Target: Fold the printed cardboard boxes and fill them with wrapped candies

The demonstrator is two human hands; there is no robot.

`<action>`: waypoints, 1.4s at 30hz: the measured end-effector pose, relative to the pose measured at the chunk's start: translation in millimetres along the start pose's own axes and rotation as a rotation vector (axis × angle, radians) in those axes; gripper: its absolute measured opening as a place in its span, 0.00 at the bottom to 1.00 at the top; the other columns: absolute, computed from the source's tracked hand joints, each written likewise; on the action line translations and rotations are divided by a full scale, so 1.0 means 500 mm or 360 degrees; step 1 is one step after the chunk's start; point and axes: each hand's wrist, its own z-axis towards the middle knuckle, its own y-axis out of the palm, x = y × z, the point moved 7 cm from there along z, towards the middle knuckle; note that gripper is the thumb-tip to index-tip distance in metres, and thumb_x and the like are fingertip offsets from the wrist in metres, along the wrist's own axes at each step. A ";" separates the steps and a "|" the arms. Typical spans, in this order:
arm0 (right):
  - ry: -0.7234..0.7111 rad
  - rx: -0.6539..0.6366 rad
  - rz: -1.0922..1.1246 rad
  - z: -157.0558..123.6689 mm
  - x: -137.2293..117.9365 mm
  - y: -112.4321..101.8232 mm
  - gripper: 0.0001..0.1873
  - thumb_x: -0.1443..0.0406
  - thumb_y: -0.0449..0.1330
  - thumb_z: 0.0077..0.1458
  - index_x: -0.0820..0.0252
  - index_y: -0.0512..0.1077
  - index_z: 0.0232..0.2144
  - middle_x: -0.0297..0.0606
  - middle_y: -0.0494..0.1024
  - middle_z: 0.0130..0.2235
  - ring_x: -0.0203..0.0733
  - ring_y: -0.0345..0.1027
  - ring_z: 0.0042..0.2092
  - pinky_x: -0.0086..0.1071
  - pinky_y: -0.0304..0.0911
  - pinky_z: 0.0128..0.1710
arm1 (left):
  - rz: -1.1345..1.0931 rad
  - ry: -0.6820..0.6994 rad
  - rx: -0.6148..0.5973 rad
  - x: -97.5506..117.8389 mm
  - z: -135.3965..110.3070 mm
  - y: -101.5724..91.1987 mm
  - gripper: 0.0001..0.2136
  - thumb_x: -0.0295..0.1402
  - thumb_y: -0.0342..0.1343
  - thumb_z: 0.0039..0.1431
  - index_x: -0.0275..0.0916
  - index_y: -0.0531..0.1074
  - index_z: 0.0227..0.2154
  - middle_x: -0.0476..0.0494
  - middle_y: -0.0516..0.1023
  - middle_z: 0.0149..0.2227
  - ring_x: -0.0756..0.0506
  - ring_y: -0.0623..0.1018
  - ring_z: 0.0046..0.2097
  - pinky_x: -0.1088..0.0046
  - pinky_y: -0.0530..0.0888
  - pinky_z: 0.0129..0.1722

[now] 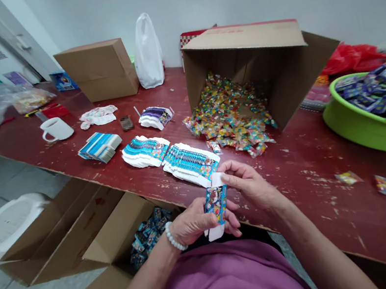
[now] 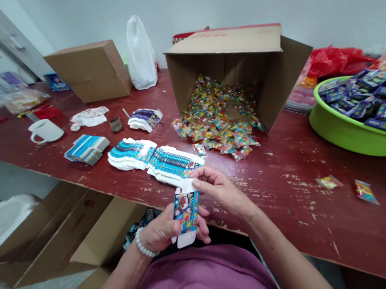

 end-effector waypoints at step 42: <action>-0.0205 -0.0065 -0.0933 -0.083 -0.050 0.020 0.11 0.60 0.64 0.55 0.56 0.70 0.39 0.32 0.73 0.30 0.34 0.63 0.27 0.27 0.59 0.26 | 0.0801 -0.0075 0.0303 0.032 -0.008 0.008 0.16 0.43 0.63 0.53 0.35 0.71 0.35 0.48 0.72 0.29 0.51 0.73 0.25 0.76 0.73 0.25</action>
